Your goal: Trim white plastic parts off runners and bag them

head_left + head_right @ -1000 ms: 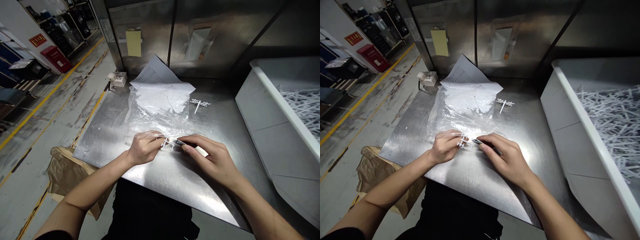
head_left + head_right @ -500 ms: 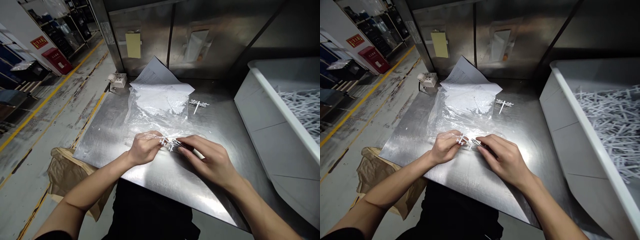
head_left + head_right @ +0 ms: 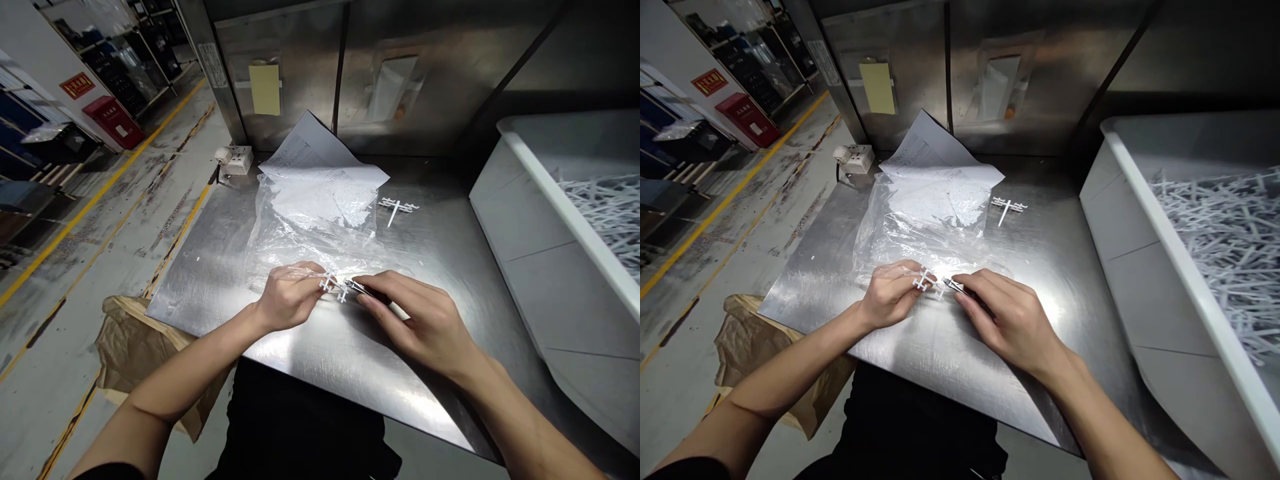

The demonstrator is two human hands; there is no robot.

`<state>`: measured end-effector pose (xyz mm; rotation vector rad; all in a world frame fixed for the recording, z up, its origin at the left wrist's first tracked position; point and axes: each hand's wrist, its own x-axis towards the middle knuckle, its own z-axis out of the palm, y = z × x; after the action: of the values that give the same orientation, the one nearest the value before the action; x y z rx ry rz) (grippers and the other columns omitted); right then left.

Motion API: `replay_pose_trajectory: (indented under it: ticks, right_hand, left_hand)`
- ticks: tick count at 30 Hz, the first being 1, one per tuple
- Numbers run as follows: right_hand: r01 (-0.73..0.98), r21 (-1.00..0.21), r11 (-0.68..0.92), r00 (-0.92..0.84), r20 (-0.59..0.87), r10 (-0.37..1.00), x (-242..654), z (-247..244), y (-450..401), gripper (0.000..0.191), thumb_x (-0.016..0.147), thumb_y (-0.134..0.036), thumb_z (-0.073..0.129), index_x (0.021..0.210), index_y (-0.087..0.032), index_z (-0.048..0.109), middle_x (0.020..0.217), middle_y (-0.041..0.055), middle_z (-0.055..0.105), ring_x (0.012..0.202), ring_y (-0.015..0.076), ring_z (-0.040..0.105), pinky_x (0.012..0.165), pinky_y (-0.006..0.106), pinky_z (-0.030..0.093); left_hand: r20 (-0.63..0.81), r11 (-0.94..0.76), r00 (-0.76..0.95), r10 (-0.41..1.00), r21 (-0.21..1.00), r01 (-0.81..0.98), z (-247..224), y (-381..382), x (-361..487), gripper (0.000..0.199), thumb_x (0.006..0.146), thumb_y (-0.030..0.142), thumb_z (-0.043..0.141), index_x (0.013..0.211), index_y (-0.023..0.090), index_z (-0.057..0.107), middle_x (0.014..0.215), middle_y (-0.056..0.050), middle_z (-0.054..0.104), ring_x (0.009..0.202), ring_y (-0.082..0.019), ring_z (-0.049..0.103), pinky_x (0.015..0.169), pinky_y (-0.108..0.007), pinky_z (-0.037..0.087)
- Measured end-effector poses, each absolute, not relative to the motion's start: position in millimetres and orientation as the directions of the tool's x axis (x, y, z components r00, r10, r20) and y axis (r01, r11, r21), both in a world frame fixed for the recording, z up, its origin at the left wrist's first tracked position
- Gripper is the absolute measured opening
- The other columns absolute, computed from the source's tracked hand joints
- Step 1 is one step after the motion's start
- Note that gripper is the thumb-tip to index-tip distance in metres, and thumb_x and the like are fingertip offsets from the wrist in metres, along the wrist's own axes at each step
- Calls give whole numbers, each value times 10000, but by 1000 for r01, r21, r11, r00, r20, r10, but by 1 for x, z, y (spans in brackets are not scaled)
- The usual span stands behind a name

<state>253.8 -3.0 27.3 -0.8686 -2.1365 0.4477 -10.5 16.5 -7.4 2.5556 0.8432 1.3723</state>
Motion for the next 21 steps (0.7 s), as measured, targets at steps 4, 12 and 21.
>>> replay_pose_trajectory:
  ticks: [4,12,21]
  right_hand:
    - [459,-519,721,-474,543,693,254,25,-3,270,1105,-176,669,1351,-264,735,1008,62,821,827,231,795,727,366,637]
    - [529,-323,785,-532,594,603,255,18,-4,356,1084,-111,689,1431,-189,675,1082,124,818,896,272,799,766,407,657]
    - [448,-541,712,-459,544,702,253,23,-4,293,1099,-136,686,1358,-265,728,1033,57,825,850,226,802,745,366,655]
  left_hand:
    - [713,-832,457,531,339,439,-10,16,-12,214,1050,83,599,1113,193,770,982,-61,850,948,-218,840,785,-323,694]
    - [674,-822,499,545,312,477,-6,16,-12,255,1050,62,556,1115,181,772,992,-75,834,877,-202,811,726,-298,654]
    - [693,-833,481,538,350,428,-7,15,-11,251,1045,56,575,1140,196,760,996,-67,845,925,-218,826,765,-317,675]
